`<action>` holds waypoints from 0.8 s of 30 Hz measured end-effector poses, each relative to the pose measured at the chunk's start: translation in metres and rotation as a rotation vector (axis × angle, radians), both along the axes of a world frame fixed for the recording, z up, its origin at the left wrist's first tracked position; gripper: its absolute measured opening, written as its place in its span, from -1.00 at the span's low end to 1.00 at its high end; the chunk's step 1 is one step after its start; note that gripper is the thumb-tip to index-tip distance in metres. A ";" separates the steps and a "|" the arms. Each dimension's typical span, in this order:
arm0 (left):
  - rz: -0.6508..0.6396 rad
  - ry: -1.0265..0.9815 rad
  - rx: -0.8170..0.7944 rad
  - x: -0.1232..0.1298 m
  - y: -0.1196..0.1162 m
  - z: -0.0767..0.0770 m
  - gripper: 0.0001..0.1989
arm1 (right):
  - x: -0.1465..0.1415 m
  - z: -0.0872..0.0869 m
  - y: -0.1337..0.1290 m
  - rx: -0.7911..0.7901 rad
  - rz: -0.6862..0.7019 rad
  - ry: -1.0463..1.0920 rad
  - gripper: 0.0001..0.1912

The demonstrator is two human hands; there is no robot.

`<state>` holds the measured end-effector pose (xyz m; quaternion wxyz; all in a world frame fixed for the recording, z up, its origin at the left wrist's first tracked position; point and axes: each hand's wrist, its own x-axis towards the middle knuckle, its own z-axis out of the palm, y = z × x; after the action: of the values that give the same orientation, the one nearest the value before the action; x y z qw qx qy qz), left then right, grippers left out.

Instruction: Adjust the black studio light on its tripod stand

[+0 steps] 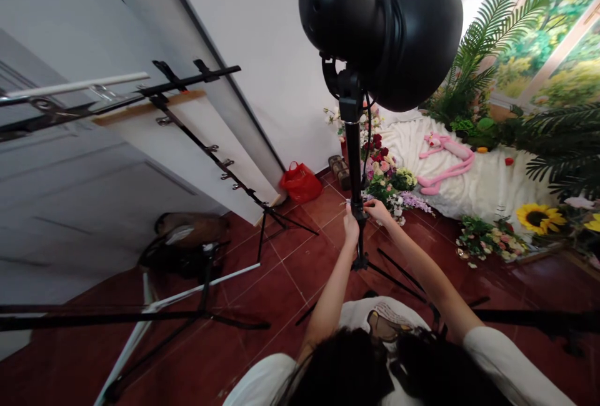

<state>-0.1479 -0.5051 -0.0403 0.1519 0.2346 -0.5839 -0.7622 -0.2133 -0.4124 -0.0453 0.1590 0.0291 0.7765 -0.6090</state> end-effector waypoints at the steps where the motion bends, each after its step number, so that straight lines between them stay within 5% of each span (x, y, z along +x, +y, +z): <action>1: 0.001 -0.002 -0.006 0.000 0.000 0.000 -0.45 | 0.000 0.000 -0.001 0.017 -0.024 -0.021 -0.93; 4: -0.003 0.001 -0.014 0.000 -0.001 -0.002 -0.48 | 0.005 -0.001 -0.002 -0.044 -0.038 -0.099 -0.96; 12: -0.002 -0.005 -0.012 -0.002 -0.003 -0.006 -0.47 | 0.026 -0.021 0.002 -0.519 -0.015 -0.114 -0.82; 24: -0.043 0.090 0.021 -0.007 -0.003 -0.028 -0.43 | 0.040 -0.045 0.003 -0.776 0.007 -0.201 -0.72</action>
<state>-0.1549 -0.5078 -0.0683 0.1589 0.1890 -0.5733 -0.7812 -0.1729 -0.4099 -0.0902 0.2353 0.0236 0.4694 -0.8508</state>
